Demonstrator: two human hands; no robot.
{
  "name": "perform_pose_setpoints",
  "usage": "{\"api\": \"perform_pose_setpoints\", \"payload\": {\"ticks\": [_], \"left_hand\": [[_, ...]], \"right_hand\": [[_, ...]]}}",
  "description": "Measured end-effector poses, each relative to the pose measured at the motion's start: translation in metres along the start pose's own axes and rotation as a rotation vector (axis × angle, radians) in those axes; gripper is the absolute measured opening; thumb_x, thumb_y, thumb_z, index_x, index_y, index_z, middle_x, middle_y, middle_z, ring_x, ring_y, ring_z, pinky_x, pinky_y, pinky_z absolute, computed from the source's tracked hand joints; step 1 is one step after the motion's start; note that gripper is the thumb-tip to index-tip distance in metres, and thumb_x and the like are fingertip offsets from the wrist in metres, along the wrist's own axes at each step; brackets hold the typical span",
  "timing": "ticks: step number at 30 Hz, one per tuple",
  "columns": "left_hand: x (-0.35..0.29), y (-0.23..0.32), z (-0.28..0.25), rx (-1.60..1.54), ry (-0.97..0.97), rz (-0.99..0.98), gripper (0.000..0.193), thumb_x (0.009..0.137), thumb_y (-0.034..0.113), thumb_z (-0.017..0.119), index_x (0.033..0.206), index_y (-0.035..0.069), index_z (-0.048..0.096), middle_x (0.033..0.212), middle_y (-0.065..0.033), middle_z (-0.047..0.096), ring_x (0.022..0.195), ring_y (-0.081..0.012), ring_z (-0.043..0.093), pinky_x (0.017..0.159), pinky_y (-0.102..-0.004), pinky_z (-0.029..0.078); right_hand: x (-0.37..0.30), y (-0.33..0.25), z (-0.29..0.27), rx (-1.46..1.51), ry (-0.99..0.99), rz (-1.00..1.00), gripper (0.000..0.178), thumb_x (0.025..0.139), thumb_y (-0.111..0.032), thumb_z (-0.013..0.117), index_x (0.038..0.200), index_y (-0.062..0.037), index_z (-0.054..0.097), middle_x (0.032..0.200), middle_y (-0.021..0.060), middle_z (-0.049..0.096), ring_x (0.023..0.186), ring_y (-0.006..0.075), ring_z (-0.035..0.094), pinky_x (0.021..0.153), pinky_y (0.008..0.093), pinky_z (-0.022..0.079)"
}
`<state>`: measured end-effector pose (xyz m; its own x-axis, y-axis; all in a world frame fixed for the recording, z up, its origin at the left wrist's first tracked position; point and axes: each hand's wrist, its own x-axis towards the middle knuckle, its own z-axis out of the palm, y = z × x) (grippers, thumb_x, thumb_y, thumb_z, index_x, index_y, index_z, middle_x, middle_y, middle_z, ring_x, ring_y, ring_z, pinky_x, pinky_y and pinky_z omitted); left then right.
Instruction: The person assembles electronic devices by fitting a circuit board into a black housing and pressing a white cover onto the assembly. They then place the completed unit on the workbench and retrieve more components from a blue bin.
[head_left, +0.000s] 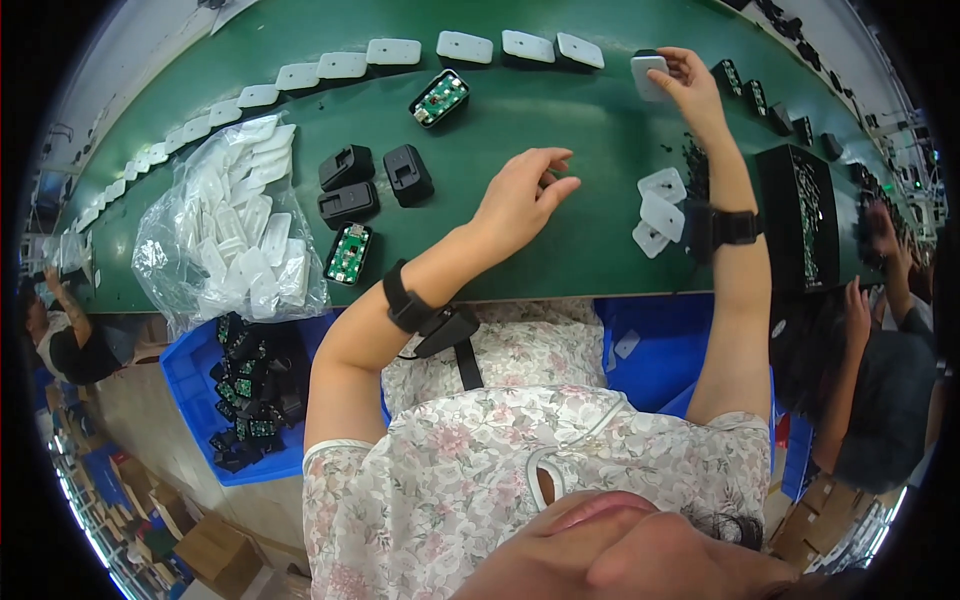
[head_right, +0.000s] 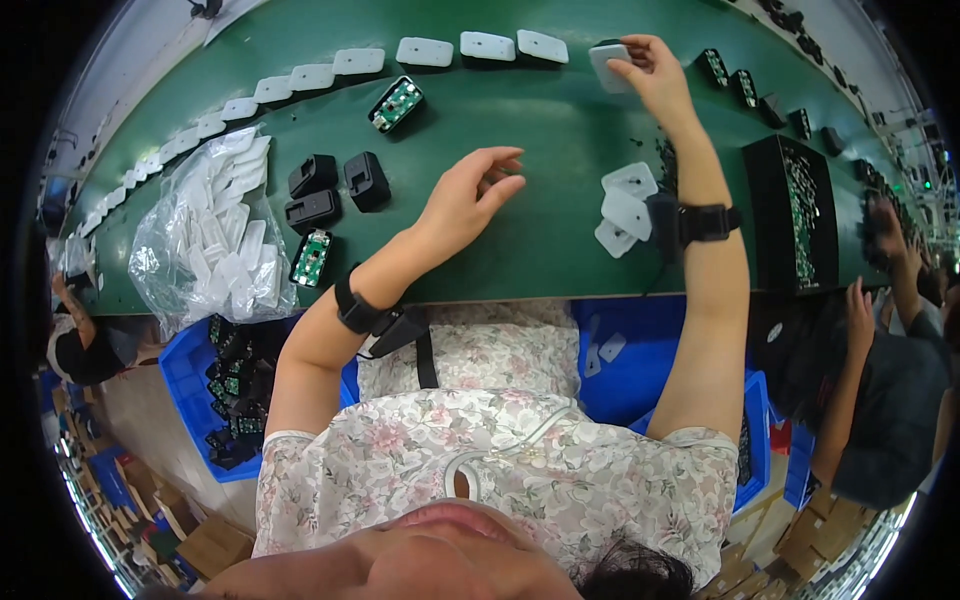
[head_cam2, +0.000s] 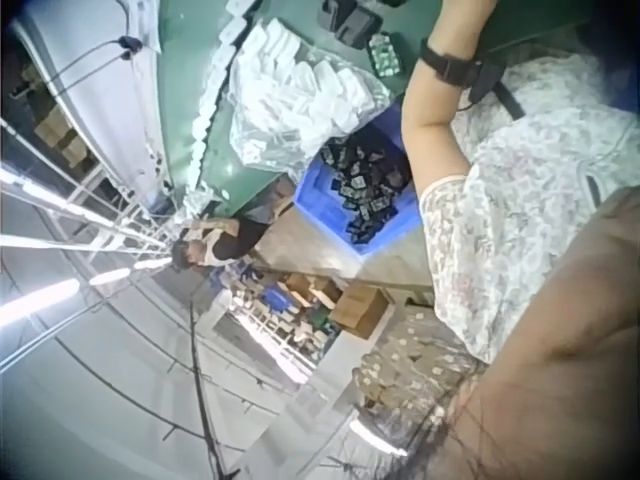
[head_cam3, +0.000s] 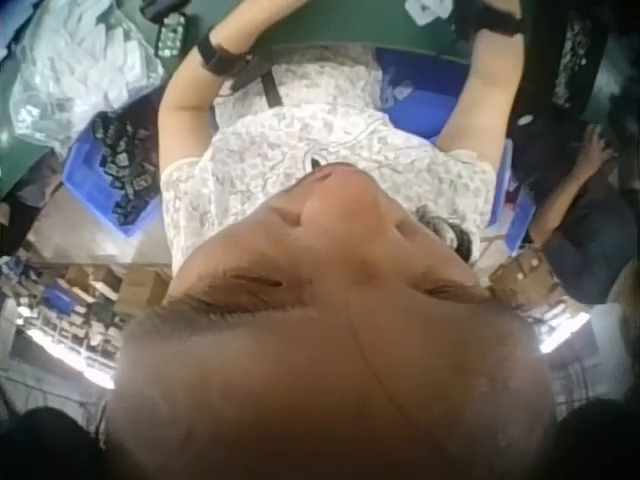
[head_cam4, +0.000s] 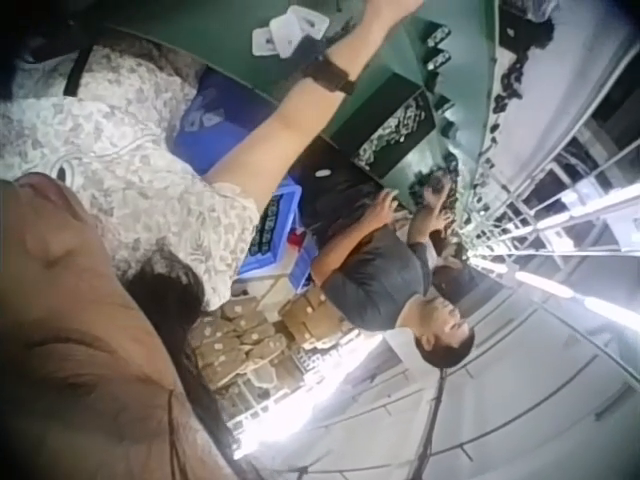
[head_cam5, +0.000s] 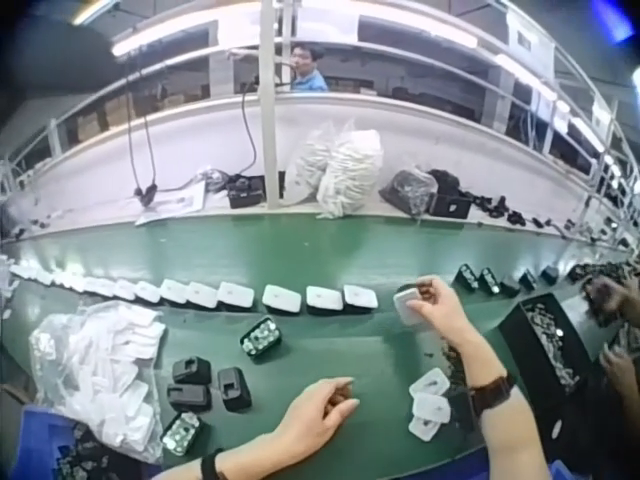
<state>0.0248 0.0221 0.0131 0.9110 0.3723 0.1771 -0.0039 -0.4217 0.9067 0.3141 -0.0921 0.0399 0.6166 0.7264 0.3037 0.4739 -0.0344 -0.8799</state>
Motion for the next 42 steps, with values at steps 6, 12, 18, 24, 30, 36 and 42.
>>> {"api": "perform_pose_setpoints", "payload": {"ticks": [6,12,18,24,30,36,42], "left_hand": [[0.010,-0.003,-0.063,0.708,0.377,0.334,0.040,0.077,0.011,0.070,0.114,0.005,0.057,0.115,-0.0129,0.057,0.107,-0.0324,0.052,0.091,-0.0411,0.043],[0.013,-0.035,-0.086,1.018,0.372,0.107,0.058,0.078,0.017,0.072,0.129,0.005,0.048,0.127,-0.0150,0.052,0.115,-0.0328,0.048,0.093,-0.0438,0.042],[0.024,-0.038,-0.089,1.064,0.257,0.005,0.058,0.078,0.017,0.072,0.129,0.005,0.047,0.121,-0.0127,0.054,0.107,-0.0305,0.055,0.086,-0.0408,0.046],[0.025,-0.034,-0.090,1.031,0.270,0.062,0.058,0.077,0.007,0.070,0.130,0.005,0.046,0.113,-0.0130,0.056,0.098,-0.0321,0.056,0.079,-0.0399,0.048],[0.015,-0.021,-0.070,0.963,0.181,0.125,0.066,0.073,0.005,0.071,0.133,0.005,0.043,0.112,-0.0152,0.056,0.096,-0.0337,0.055,0.080,-0.0417,0.047],[-0.002,-0.006,-0.031,0.838,0.091,0.265,0.073,0.071,0.007,0.074,0.136,0.005,0.041,0.111,-0.0142,0.056,0.097,-0.0321,0.055,0.079,-0.0403,0.047],[-0.010,-0.019,-0.031,0.700,0.168,0.271,0.073,0.074,0.013,0.075,0.137,0.004,0.039,0.106,-0.0148,0.056,0.092,-0.0307,0.053,0.079,-0.0384,0.045]], "right_hand": [[0.063,0.029,-0.027,-0.226,-0.248,0.167,0.038,0.082,-0.022,0.073,0.116,-0.0050,0.065,0.109,0.0055,0.066,0.100,0.0162,0.060,0.087,0.0302,0.047],[0.086,0.042,-0.028,-0.302,-0.423,0.330,0.043,0.083,-0.029,0.072,0.120,-0.0087,0.065,0.110,0.0057,0.067,0.103,0.0184,0.058,0.095,0.0329,0.041],[0.098,0.082,-0.043,-0.317,-0.410,0.315,0.042,0.085,-0.032,0.069,0.119,-0.0078,0.064,0.106,0.0029,0.066,0.094,0.0145,0.057,0.084,0.0289,0.044],[0.080,0.058,-0.049,-0.507,-0.052,0.037,0.035,0.082,-0.027,0.070,0.104,-0.0003,0.067,0.097,0.0149,0.069,0.087,0.0257,0.065,0.079,0.0332,0.051],[-0.041,-0.071,-0.035,-0.667,-0.407,0.120,0.038,0.081,-0.027,0.073,0.108,-0.0041,0.060,0.094,0.0058,0.064,0.087,0.0184,0.060,0.079,0.0308,0.048],[-0.144,-0.088,-0.013,-1.027,-0.540,-0.013,0.062,0.067,-0.029,0.079,0.120,-0.0096,0.052,0.102,0.0100,0.056,0.099,0.0309,0.057,0.081,0.0392,0.048],[-0.170,-0.081,-0.004,-0.886,-0.368,0.056,0.050,0.076,-0.018,0.072,0.121,-0.0081,0.051,0.104,0.0122,0.056,0.097,0.0307,0.058,0.083,0.0395,0.048]]}}
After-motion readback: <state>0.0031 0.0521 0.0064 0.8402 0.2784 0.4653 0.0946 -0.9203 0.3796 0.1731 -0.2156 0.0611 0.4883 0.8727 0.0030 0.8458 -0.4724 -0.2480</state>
